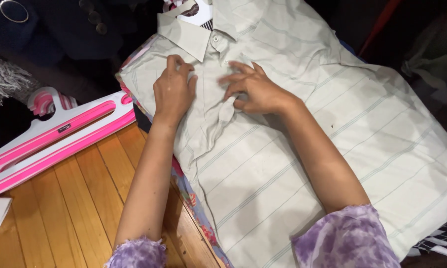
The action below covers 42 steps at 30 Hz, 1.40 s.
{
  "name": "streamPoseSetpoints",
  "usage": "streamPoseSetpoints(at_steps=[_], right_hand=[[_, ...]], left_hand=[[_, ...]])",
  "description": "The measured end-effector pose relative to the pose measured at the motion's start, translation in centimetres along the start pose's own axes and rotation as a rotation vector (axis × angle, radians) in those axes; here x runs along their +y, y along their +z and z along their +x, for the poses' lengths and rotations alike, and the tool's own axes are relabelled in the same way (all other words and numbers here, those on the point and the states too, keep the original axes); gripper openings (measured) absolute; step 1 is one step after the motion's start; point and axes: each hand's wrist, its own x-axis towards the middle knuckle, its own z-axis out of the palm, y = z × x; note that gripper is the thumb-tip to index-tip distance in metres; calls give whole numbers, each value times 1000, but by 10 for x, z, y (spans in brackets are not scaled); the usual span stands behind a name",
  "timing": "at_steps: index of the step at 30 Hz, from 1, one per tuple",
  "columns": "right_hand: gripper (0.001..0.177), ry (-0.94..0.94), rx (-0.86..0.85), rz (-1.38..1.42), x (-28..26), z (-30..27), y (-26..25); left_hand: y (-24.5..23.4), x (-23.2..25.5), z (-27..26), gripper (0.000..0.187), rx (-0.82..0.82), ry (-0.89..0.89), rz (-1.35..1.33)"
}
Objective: Folding and organizing various clothing items on a wooden surface
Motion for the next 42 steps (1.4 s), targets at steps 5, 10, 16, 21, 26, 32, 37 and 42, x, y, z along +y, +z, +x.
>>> streamPoseSetpoints(at_steps=[5,10,16,21,26,32,37,42], right_hand=[[24,232,-172,218,-32,-30,-75],[25,692,-308,70,-35,-38,-100],[45,684,112,108,27,-18,-45],[24,711,269,280,30,-9,-29],[32,606,247,323,35,-11,-22],[13,521,345,334,47,-6,-7],[11,500,366,282,62,-8,-10],[17,776,336,452,34,-13,-38]], left_hand=[[2,1,-7,14,59,-7,-64],[-8,34,-35,28,57,106,-148],[-20,85,-100,62,-254,382,-302],[-6,101,-110,37,82,474,-125],[10,133,-103,60,86,416,-79],[35,136,-86,32,5,362,-74],[11,141,-83,23,-26,495,-183],[3,154,-88,17,-147,565,-337]])
